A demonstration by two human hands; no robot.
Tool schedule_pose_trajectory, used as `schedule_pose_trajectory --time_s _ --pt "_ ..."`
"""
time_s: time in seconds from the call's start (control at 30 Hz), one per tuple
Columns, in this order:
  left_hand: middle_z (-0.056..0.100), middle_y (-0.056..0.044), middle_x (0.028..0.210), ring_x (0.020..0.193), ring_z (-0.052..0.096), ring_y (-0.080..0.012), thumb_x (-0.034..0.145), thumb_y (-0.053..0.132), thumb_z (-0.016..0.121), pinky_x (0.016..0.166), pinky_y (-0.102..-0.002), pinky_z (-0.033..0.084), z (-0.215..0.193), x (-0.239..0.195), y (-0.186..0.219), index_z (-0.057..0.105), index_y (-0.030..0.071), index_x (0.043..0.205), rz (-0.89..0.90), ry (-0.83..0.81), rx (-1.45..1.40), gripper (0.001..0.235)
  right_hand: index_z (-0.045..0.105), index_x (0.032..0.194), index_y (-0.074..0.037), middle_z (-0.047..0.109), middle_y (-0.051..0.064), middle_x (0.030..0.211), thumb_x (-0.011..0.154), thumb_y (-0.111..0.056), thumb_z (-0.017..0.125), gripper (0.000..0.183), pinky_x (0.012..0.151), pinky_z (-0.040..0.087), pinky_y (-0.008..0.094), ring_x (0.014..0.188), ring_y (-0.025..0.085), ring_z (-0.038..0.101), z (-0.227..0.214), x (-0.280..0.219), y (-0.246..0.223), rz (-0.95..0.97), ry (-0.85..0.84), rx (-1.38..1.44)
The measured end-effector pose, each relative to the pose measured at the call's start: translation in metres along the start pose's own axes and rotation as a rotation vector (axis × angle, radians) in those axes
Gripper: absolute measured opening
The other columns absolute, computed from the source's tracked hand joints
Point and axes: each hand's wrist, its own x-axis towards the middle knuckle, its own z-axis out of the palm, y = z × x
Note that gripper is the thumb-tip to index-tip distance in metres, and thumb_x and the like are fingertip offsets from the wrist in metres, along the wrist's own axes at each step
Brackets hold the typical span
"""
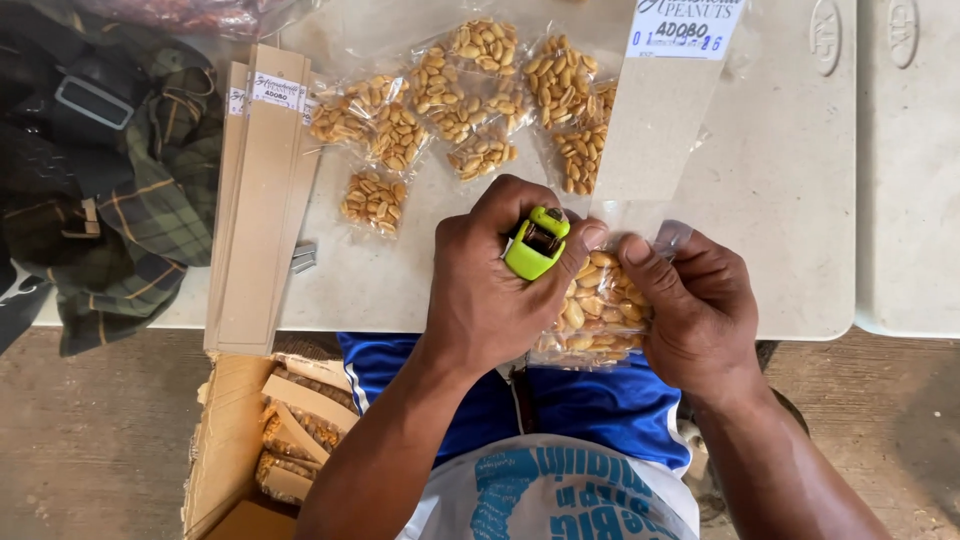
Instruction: The person seals small transparent bags of peanuts using a green handheld heat sealer. They pick up each bag, press the sealer along the top edge, and place the sealed bag on the table. The process is repeated for multiple bags.
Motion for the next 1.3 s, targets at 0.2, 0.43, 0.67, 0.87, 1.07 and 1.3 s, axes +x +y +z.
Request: schedule_pose_trajectory --time_s 0.2,0.43,0.67,0.87,1.07,1.3 --pt "0.061 -0.003 0.078 0.065 0.057 -0.0142 0.094 0.02 0.075 0.061 -0.031 0.049 0.003 0.0 -0.002 0.053 0.01 0.092 -0.01 0.041 0.024 0.024 0.065 0.086 -0.009 0.076 0.011 0.095 0.1 -0.006 0.067 0.015 0.075 0.061 0.031 0.086 0.017 0.072 0.004 0.001 0.001 0.013 0.023 0.036" --pt "0.063 -0.002 0.078 0.064 0.059 -0.0116 0.094 0.023 0.075 0.058 -0.029 0.049 0.002 0.0 -0.002 0.056 0.01 0.091 -0.021 0.053 0.011 0.023 0.065 0.081 -0.012 0.073 0.004 0.086 0.099 -0.005 0.067 0.019 0.072 0.056 0.029 0.08 0.012 0.067 0.004 0.004 0.0 0.015 0.001 0.038" --pt "0.055 -0.002 0.073 0.059 0.052 -0.0117 0.094 0.026 0.074 0.054 -0.03 0.044 -0.002 0.0 -0.005 0.053 0.011 0.089 -0.024 0.075 0.029 0.027 0.073 0.088 -0.008 0.076 0.005 0.087 0.097 -0.003 0.07 0.01 0.072 0.058 0.028 0.08 0.012 0.07 0.009 0.009 0.003 0.028 0.031 0.066" --pt "0.075 -0.003 0.079 0.066 0.07 -0.0122 0.088 0.022 0.078 0.058 -0.029 0.055 -0.012 0.001 -0.001 0.061 0.009 0.089 -0.122 0.055 -0.032 0.021 0.058 0.07 -0.016 0.063 -0.006 0.068 0.095 -0.009 0.072 0.03 0.057 0.043 0.023 0.066 0.003 0.053 0.006 0.007 0.009 0.031 0.073 -0.052" --pt "0.079 -0.009 0.072 0.058 0.074 -0.0173 0.097 0.039 0.061 0.04 -0.028 0.052 -0.051 -0.054 -0.058 0.061 0.015 0.1 -0.522 0.192 -0.258 0.024 0.077 0.087 -0.012 0.08 0.01 0.095 0.093 -0.006 0.073 0.01 0.07 0.061 0.037 0.085 0.021 0.075 -0.01 0.019 -0.002 -0.015 0.059 0.133" --pt "0.054 0.004 0.064 0.044 0.048 -0.0074 0.09 0.044 0.069 0.034 -0.028 0.037 -0.071 -0.004 0.014 0.06 0.012 0.112 -0.304 -0.102 -0.047 0.04 0.066 0.081 -0.011 0.076 0.008 0.095 0.098 -0.005 0.069 0.018 0.072 0.058 0.031 0.086 0.019 0.072 -0.015 0.05 -0.012 -0.083 0.106 0.085"
